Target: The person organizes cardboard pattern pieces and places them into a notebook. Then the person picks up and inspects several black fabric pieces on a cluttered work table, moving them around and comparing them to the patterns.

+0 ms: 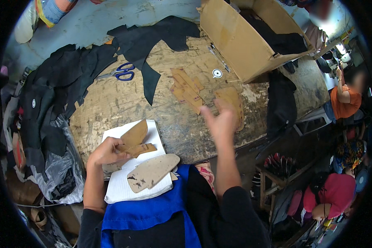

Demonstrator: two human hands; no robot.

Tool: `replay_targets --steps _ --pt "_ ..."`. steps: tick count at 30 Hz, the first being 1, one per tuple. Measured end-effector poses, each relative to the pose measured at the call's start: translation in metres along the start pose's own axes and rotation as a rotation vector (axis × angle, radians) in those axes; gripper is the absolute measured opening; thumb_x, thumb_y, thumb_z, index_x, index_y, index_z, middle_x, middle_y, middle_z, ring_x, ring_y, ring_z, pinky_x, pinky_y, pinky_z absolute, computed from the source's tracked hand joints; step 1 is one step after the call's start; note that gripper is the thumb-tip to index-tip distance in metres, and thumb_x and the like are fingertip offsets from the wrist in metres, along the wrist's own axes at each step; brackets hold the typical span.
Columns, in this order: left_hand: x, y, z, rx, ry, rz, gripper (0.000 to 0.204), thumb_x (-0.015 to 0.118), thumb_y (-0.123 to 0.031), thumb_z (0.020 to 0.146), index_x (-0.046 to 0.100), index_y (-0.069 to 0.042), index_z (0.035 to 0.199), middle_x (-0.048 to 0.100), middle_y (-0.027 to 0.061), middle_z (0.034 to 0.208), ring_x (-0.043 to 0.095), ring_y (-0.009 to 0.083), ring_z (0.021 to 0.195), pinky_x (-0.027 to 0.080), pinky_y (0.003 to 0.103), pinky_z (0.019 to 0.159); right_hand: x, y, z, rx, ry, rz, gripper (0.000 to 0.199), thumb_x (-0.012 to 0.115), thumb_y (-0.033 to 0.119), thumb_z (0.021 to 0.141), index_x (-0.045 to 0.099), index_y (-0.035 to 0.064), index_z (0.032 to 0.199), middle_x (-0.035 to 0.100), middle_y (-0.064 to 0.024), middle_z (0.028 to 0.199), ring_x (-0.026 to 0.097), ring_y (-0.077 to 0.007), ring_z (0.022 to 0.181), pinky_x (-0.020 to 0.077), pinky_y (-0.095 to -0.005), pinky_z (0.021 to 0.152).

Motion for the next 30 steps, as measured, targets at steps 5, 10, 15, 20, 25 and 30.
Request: replay_targets --steps 5,10,15,20,25,30 --pt "0.020 -0.032 -0.014 0.185 0.009 0.210 0.025 0.067 -0.010 0.073 0.066 -0.004 0.097 0.064 0.0186 0.076 0.063 0.0327 0.070 0.050 0.037 0.067 -0.024 -0.079 0.035 0.329 0.041 -0.488 0.060 0.083 0.024 0.059 0.059 -0.0024 0.108 0.062 -0.0182 0.093 0.060 -0.0313 0.092 0.0468 -0.0388 0.080" --pt "0.039 -0.047 -0.018 0.267 -0.007 0.382 0.028 0.063 -0.007 0.072 0.066 -0.006 0.100 0.064 0.0190 0.079 0.061 0.0340 0.079 0.049 0.040 0.075 -0.020 -0.094 0.036 0.348 -0.025 -0.292 0.048 0.080 0.016 0.062 0.061 -0.0023 0.103 0.064 -0.0169 0.090 0.063 -0.0304 0.084 0.0482 -0.0370 0.077" --pt "0.044 -0.050 -0.027 0.255 0.003 0.387 0.031 0.062 -0.006 0.073 0.065 -0.005 0.104 0.064 0.0178 0.086 0.060 0.0350 0.081 0.049 0.040 0.076 -0.018 -0.111 0.034 0.353 -0.042 -0.252 0.038 0.076 0.011 0.066 0.061 -0.0025 0.099 0.065 -0.0155 0.084 0.064 -0.0286 0.079 0.0488 -0.0354 0.073" --pt "0.047 -0.056 -0.031 0.265 -0.019 0.379 0.031 0.060 -0.003 0.074 0.065 -0.005 0.105 0.064 0.0184 0.090 0.061 0.0337 0.084 0.049 0.039 0.077 -0.018 -0.139 0.044 0.427 -0.057 0.292 0.026 0.069 0.001 0.073 0.059 -0.0052 0.096 0.063 -0.0091 0.079 0.061 -0.0169 0.073 0.0479 -0.0271 0.068" --pt "0.046 -0.058 -0.041 0.217 -0.001 0.363 0.035 0.060 -0.001 0.072 0.064 -0.005 0.106 0.065 0.0182 0.092 0.062 0.0331 0.083 0.051 0.038 0.076 -0.043 -0.143 0.047 0.363 -0.131 1.006 0.019 0.064 -0.005 0.078 0.058 -0.0022 0.095 0.062 -0.0082 0.088 0.059 -0.0135 0.077 0.0487 -0.0244 0.070" --pt "0.046 -0.060 -0.050 0.223 -0.019 0.387 0.037 0.060 0.000 0.071 0.065 -0.006 0.107 0.065 0.0180 0.092 0.063 0.0327 0.082 0.051 0.038 0.075 -0.060 -0.126 0.044 0.346 -0.082 1.142 0.018 0.059 -0.002 0.083 0.056 -0.0018 0.100 0.062 -0.0079 0.091 0.061 -0.0139 0.079 0.0509 -0.0252 0.072"
Point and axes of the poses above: each hand's wrist, its own z-axis towards the middle knuckle, its own x-axis out of the palm, y = z × x, the point moved 6 cm from there along z, towards the middle knuckle
